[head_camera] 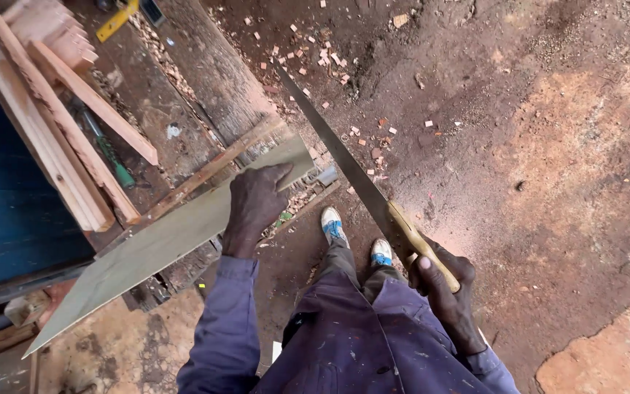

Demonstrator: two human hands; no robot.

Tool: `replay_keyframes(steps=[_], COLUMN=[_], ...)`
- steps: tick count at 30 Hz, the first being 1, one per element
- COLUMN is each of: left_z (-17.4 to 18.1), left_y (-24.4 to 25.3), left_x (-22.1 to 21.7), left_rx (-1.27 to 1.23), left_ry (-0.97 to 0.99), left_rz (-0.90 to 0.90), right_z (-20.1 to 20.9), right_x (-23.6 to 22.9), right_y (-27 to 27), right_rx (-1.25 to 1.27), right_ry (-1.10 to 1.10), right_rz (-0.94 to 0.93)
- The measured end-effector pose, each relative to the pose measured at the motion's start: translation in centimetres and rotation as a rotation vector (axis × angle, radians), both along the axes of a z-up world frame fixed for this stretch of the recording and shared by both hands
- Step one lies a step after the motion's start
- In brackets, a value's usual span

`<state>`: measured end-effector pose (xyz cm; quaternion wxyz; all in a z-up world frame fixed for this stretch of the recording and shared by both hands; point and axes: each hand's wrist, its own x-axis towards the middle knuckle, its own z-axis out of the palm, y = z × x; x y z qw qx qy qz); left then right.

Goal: The person uses a hand saw to cut through several pieces of thin plywood on the ground of a workshop.

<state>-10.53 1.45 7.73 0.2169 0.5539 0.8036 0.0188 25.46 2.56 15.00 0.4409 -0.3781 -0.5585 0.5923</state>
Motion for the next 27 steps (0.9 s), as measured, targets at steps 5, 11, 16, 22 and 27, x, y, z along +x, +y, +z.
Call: replay_keyframes(steps=[5,11,16,22,27], left_z=[2.9,11.8,12.9,10.0,13.9], left_y=[4.8,4.9,5.5,5.1,2.5], left_x=[-7.2,-8.4,-8.7,-7.0,-4.6], left_rx=[-0.027,0.080,0.037,0.025,0.079], left_ry=[0.178,0.205,0.253,0.174,0.144], left_rz=[0.080,0.101,0.065,0.023,-0.012], right_z=[0.6,-4.2,-5.0,-3.1,-4.9], right_x=[-5.8,-11.8,-15.0,-19.0,-19.8], right_y=[-0.7,-2.1,-2.7,-2.2,-0.3], right_rx=[0.066,0.059,-0.079,-0.022,-0.033], right_ry=[-0.157,-0.316,-0.402,-0.319,-0.214], right_rz=[-0.002,-0.101,-0.028,-0.076,-0.040])
